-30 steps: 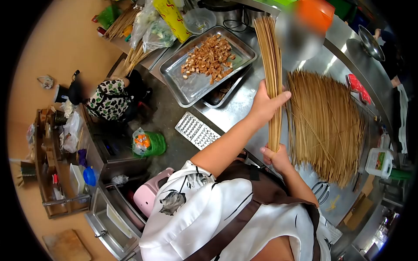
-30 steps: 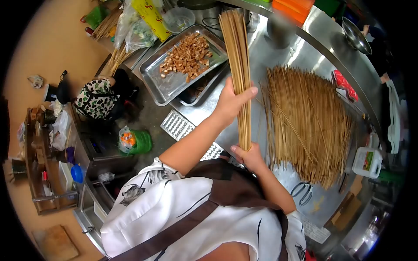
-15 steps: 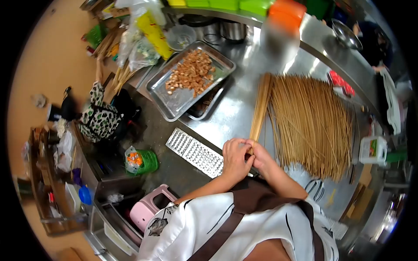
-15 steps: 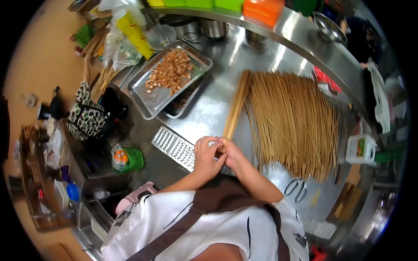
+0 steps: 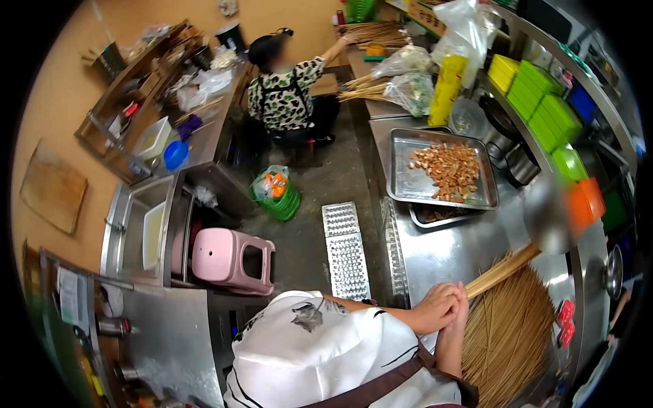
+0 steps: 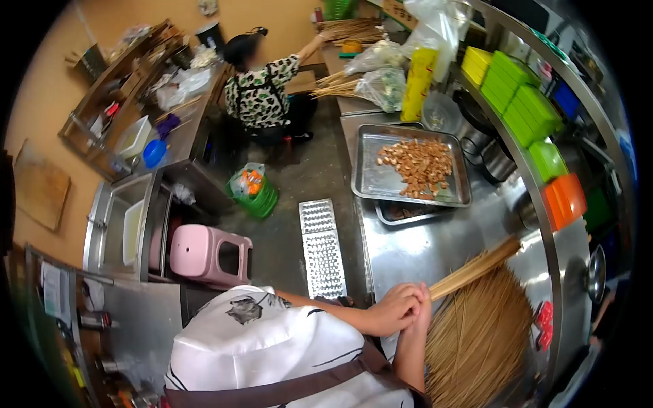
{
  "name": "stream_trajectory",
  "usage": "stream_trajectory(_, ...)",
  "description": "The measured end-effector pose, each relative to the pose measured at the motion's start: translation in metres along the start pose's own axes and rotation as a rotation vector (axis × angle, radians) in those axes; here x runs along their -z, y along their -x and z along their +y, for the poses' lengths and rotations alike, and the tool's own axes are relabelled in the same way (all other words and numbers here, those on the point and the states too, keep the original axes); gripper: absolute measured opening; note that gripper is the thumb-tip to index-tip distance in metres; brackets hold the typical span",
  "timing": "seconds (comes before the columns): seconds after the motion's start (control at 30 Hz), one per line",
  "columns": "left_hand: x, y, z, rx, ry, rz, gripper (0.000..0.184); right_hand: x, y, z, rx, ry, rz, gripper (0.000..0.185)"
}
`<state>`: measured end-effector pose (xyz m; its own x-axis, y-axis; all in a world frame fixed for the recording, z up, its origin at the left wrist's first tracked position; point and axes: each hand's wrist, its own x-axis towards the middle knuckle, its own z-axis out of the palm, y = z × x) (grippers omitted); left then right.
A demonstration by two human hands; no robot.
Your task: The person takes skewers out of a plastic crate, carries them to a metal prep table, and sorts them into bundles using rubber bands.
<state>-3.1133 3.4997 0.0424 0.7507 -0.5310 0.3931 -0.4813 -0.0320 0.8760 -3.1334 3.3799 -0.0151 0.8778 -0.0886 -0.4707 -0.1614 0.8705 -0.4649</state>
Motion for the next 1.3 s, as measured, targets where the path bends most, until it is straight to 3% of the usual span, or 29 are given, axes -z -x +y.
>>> stream_trajectory(0.1,0.001,0.001,0.003,0.076,-0.009,0.111,0.011,-0.020,0.002,-0.003,-0.007,0.021,0.134,0.026)
stream_trajectory(0.3,0.016,-0.005,-0.002,-0.190,-0.201,0.107,0.008,-0.033,0.010,0.004,0.124,-0.001,0.070,0.026)
stream_trajectory(0.4,0.012,-0.009,0.001,-0.046,-0.145,0.102,0.006,-0.051,0.019,0.007,0.147,0.035,0.099,0.023)
stream_trajectory(0.53,0.001,-0.007,-0.009,-0.029,-0.102,0.080,0.006,-0.047,0.017,0.005,0.174,0.031,0.157,0.020)
stream_trajectory(0.63,0.011,-0.009,-0.006,-0.042,0.099,-0.005,0.005,-0.047,0.024,0.004,0.236,-0.036,0.179,0.017)
stream_trajectory(0.67,0.025,-0.011,0.000,0.003,0.311,-0.166,0.006,-0.050,0.024,0.003,0.263,-0.068,0.171,0.015)
stream_trajectory(0.7,0.038,-0.012,0.007,0.069,0.519,-0.335,0.007,-0.047,0.028,-0.001,0.315,-0.123,0.188,0.015)
stream_trajectory(0.77,0.069,-0.012,0.020,0.477,0.953,-0.535,0.006,-0.038,0.042,-0.012,0.132,-0.283,-0.168,0.014)
stream_trajectory(0.83,0.082,-0.007,0.001,0.482,1.160,-0.540,0.005,-0.036,0.064,-0.015,0.108,-0.452,-0.103,0.014)
stream_trajectory(0.9,0.100,-0.019,0.014,0.546,0.932,-0.500,0.013,-0.028,0.079,-0.011,0.048,-0.175,-0.163,0.016)
stream_trajectory(0.93,0.101,-0.022,0.008,0.457,0.805,-0.503,0.031,-0.021,0.083,-0.007,-0.001,-0.143,-0.192,0.014)
stream_trajectory(0.97,0.098,-0.023,0.002,0.207,0.610,-0.435,0.031,-0.019,0.089,-0.007,0.035,-0.161,-0.186,0.014)
stream_trajectory(1.03,0.100,-0.041,0.014,-0.160,0.092,-0.612,0.023,-0.032,0.111,-0.010,0.016,0.070,-0.105,0.012)
stream_trajectory(1.07,0.095,-0.043,0.003,-0.202,-0.111,-0.604,0.019,-0.028,0.112,-0.008,0.066,0.121,-0.090,0.007)
stream_trajectory(1.1,0.089,-0.046,-0.002,-0.208,-0.107,-0.616,0.019,-0.028,0.114,-0.008,0.076,0.114,-0.083,0.007)
stream_trajectory(1.17,0.075,-0.051,-0.010,0.060,-0.448,-0.678,0.031,-0.033,0.114,-0.007,0.205,0.303,0.011,0.009)
stream_trajectory(1.2,0.067,-0.052,-0.011,0.094,-0.383,-0.803,0.050,-0.033,0.113,-0.005,0.212,0.295,0.014,0.009)
stream_trajectory(1.23,0.061,-0.055,0.000,0.319,-0.191,-0.970,0.060,-0.033,0.110,-0.003,0.234,0.326,-0.003,0.011)
stream_trajectory(1.3,0.038,-0.043,-0.011,0.503,0.417,-1.041,0.061,-0.037,0.107,0.000,0.265,0.341,-0.010,0.014)
